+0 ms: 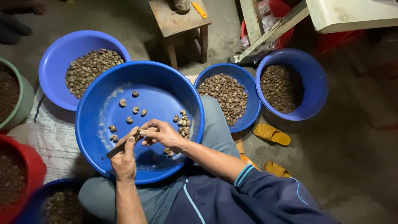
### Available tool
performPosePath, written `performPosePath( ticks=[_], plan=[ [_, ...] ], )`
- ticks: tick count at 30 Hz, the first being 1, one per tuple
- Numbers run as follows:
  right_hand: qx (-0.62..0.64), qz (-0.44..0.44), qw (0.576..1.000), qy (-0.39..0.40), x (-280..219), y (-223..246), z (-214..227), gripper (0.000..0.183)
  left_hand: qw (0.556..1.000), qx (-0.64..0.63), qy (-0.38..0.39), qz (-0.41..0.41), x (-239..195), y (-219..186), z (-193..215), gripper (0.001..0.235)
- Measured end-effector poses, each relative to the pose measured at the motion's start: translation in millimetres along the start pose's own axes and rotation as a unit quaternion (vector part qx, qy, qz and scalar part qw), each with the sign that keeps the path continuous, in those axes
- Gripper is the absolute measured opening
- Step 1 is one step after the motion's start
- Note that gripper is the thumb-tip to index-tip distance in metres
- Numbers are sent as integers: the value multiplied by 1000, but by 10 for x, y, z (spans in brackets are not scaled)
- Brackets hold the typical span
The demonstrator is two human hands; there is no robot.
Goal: The person sits on the floor surrounded by several large plastic bowls filled with nuts. Using a small knife, they pick up individual nuts from a central blue bowl, peel the outer shell, and place the processed nuts into a separate bowl to the right.
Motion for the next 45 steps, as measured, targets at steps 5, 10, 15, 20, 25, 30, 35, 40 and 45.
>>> performPosePath(
  ticks=[5,10,15,20,25,30,35,40,45],
  plan=[
    [6,-6,1000,-1,-9,-2,-21,35,1000,-29,-10,4,-16,142,48,21],
    [12,-7,1000,2,3,-35,1,35,1000,-23,-9,-3,-11,120,49,21],
    [11,-9,1000,0,13,-86,44,36,1000,-29,-9,4,-8,134,40,21],
    [7,-6,1000,0,8,-68,38,37,1000,-20,-3,7,-5,115,33,21],
    [3,-6,1000,5,22,-95,50,38,999,-30,-6,13,-3,98,28,22],
    [-2,-2,1000,6,25,-102,47,37,999,-29,-18,7,-16,195,77,21],
    [-10,-2,1000,5,-9,-19,14,34,1000,-17,-12,4,-5,106,40,20],
    [-65,22,998,-17,-95,310,23,33,998,18,-43,43,-9,60,29,20],
    [-301,236,916,-123,-300,1161,501,17,991,46,-63,104,2,353,237,17]
  ],
)
Point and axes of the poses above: each hand's wrist, its own x-axis towards the middle knuckle, its own z-axis out of the back of the hand, y = z × x, the point moved 6 cm from there along x, towards the middle knuckle, and after that the axes turned 3 degrees about x, right-handed, at the moved point
